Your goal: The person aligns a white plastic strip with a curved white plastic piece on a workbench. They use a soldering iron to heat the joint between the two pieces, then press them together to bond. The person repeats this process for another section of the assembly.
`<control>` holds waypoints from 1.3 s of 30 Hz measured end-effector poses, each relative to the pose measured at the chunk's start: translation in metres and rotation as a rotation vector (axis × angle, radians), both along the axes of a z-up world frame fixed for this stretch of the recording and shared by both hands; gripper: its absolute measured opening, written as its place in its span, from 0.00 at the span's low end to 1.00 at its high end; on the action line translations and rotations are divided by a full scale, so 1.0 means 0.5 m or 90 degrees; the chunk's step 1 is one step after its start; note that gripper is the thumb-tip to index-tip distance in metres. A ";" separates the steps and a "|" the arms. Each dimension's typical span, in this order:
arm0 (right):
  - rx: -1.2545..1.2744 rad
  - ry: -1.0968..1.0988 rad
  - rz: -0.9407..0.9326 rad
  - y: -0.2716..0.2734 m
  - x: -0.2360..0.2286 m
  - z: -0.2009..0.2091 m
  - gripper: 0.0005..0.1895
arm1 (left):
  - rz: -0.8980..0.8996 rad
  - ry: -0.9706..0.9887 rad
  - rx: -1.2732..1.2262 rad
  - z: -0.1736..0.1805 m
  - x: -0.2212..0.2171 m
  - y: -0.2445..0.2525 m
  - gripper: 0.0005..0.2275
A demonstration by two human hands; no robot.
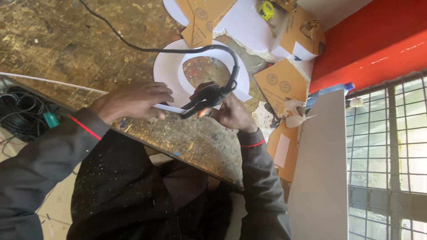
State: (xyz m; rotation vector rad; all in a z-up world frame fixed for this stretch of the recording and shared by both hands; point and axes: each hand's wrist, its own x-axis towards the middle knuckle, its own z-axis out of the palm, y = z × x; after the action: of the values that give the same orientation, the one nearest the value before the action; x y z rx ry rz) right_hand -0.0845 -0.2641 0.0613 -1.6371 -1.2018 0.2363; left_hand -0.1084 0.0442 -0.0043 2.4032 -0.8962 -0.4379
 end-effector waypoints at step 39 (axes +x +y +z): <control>-0.078 0.058 0.076 -0.059 -0.009 0.043 0.18 | -0.045 -0.053 0.253 0.015 -0.026 -0.080 0.13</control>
State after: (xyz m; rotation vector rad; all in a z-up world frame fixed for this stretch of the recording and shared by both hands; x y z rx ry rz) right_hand -0.0892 -0.2935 0.0828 -1.6428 -1.2368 0.4638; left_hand -0.1212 0.0042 0.0032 2.7717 -1.0117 -0.5938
